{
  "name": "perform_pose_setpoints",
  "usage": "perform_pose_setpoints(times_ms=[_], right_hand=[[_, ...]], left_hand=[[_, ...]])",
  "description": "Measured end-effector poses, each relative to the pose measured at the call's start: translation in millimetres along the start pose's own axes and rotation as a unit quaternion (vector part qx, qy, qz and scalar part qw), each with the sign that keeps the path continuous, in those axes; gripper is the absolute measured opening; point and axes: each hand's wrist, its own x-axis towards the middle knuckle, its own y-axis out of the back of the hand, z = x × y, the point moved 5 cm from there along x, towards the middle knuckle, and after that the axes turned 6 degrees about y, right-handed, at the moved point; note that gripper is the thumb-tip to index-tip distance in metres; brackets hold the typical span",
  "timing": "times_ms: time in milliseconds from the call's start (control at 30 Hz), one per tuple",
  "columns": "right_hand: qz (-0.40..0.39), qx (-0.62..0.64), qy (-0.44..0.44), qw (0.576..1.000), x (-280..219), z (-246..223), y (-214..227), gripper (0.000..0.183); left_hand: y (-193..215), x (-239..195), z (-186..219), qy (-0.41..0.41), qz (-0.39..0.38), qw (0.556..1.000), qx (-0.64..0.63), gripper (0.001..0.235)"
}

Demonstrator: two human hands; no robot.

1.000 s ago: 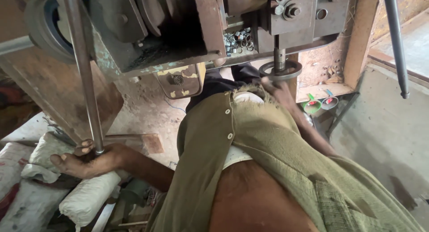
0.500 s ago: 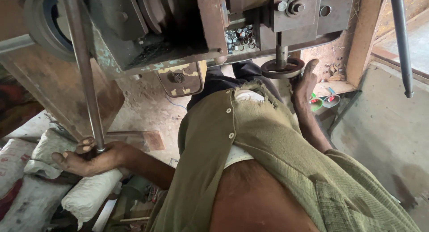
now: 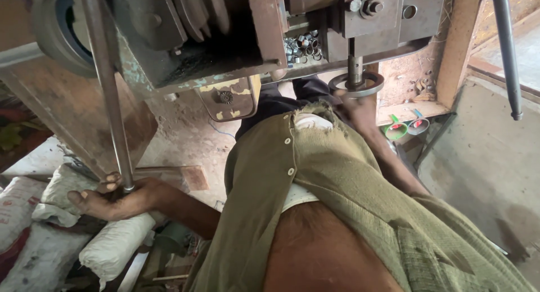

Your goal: The person operates a manual metal press to process small cylindrical components. The person uses their hands to turn wheels and move levers on the machine, inserts components into the pressing mechanism, and places the processed metal items into a tray.

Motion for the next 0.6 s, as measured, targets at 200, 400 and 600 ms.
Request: perform_pose_setpoints(times_ms=[200,400,600], right_hand=[[0.004,-0.136,0.066,0.989,52,29,6,0.033],[-0.186,-0.047,0.081,0.978,-2,34,39,0.035],[-0.202,-0.325,0.216,0.898,60,30,-2,0.035]], left_hand=[[2,9,15,-0.01,-0.005,1.0,0.016,0.027],[5,9,16,-0.018,-0.015,1.0,0.002,0.039],[13,-8,19,-0.001,-0.029,0.998,-0.048,0.055]])
